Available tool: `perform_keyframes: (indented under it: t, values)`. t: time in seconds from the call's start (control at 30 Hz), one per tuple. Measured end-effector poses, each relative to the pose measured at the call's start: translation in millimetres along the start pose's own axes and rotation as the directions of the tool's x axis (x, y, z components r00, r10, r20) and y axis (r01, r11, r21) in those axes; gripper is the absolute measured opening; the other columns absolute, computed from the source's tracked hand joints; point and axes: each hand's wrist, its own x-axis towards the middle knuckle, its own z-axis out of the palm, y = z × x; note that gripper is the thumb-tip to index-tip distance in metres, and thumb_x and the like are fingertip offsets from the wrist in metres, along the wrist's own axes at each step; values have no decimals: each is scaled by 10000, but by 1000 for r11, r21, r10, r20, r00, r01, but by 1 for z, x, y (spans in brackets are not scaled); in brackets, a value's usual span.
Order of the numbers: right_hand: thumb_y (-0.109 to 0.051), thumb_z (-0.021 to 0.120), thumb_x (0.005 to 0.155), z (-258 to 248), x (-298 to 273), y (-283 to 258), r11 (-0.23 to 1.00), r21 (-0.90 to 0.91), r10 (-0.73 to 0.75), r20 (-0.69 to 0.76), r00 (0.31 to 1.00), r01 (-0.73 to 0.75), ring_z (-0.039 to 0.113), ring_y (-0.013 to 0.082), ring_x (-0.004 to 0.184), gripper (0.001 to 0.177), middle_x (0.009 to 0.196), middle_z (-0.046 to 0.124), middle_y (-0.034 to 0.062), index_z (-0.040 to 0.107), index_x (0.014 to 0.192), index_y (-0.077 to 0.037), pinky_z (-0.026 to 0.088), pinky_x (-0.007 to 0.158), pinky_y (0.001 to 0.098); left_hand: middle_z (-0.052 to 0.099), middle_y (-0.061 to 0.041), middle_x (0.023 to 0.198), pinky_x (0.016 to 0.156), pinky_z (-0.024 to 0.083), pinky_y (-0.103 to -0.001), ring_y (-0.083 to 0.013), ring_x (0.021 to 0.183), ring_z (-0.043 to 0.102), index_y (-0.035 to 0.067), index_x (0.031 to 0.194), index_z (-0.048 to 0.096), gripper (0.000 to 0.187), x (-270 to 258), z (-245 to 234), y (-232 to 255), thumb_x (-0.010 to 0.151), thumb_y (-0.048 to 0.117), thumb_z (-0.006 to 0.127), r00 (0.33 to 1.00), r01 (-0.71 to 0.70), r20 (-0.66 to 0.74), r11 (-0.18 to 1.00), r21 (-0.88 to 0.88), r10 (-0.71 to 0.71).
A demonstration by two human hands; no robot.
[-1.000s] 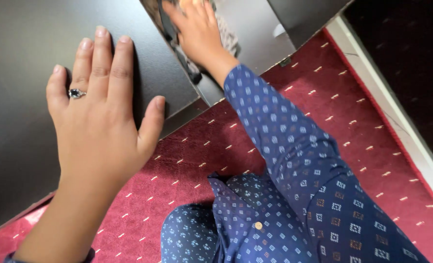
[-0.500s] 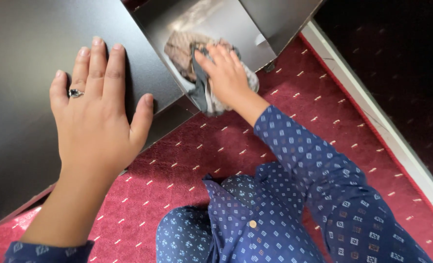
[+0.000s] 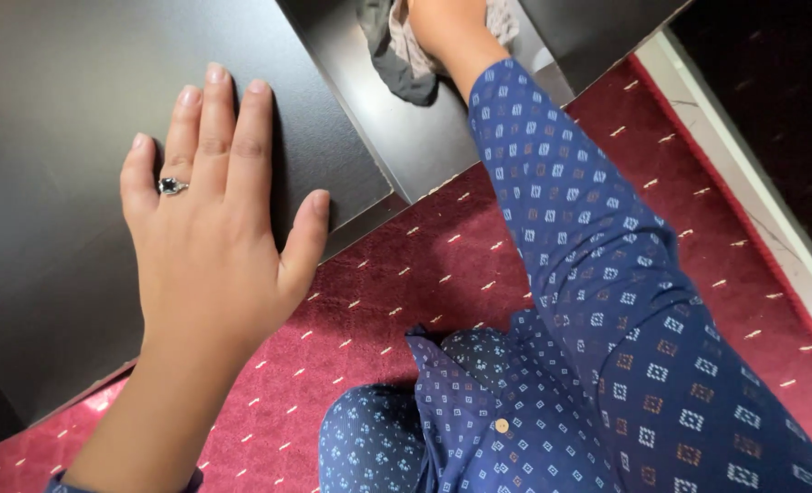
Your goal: Wiping down a black desk and its drawer with a cleaning rag.
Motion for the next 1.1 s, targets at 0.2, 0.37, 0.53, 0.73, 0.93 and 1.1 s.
perform_keyframes:
  t: [0.2, 0.37, 0.53, 0.73, 0.93, 1.1]
  values:
    - [-161, 675, 935, -64, -87, -9, 983, -81, -180, -267, 947, 164, 531, 359, 1298, 440, 1349, 626, 137, 617, 1371, -181, 413, 1064, 519, 397, -281, 1643, 1207, 238, -623, -429, 1532, 400, -21, 1572, 428, 671, -9, 5, -2, 1095, 424, 586, 997, -37, -66, 999, -5, 37]
    - [-40, 670, 844, -87, -177, -3, 980, -156, -164, -304, 939, 121, 513, 338, 1308, 637, 1416, 568, 121, 584, 1443, -240, 407, 1051, 514, 408, -294, 1611, 1154, 246, -634, -441, 1483, 398, -15, 1579, 461, 711, -8, 4, -3, 1034, 410, 628, 992, -43, -123, 998, -36, 38]
    - [-58, 678, 850, -140, -242, -31, 999, 41, -20, -83, 996, 24, 518, 389, 1238, 629, 1333, 576, 150, 533, 1439, -227, 443, 985, 516, 470, -248, 1495, 1193, 342, -516, -425, 1411, 438, 7, 1463, 484, 527, -54, -10, 12, 1009, 198, 671, 915, -77, -399, 950, -304, -53]
    - [-83, 659, 886, -171, -306, -75, 955, 288, -149, 235, 961, 77, 572, 414, 1184, 691, 1273, 579, 219, 440, 1535, -171, 471, 1008, 457, 597, -198, 1158, 942, 468, -499, -403, 1087, 570, 16, 1235, 542, 364, -207, 32, 36, 946, 161, 708, 876, 98, -383, 885, -455, -294]
    - [-40, 617, 863, -155, -343, -174, 831, 518, -440, 386, 811, 204, 604, 369, 1203, 649, 1299, 603, 191, 515, 1490, -173, 490, 1019, 401, 624, -246, 1190, 932, 518, -489, -414, 1114, 617, -19, 1222, 552, 691, -390, 178, -28, 829, 464, 851, 622, 780, 332, 601, -177, -709]
    - [-49, 616, 898, -109, -345, -241, 842, 409, -489, 302, 818, 352, 594, 383, 1212, 584, 1303, 609, 188, 577, 1460, -202, 483, 1039, 406, 555, -255, 1386, 1019, 511, -476, -406, 1267, 574, -18, 1375, 479, 1086, -421, 193, -39, 601, 561, 974, 230, 904, 716, 417, 93, -659]
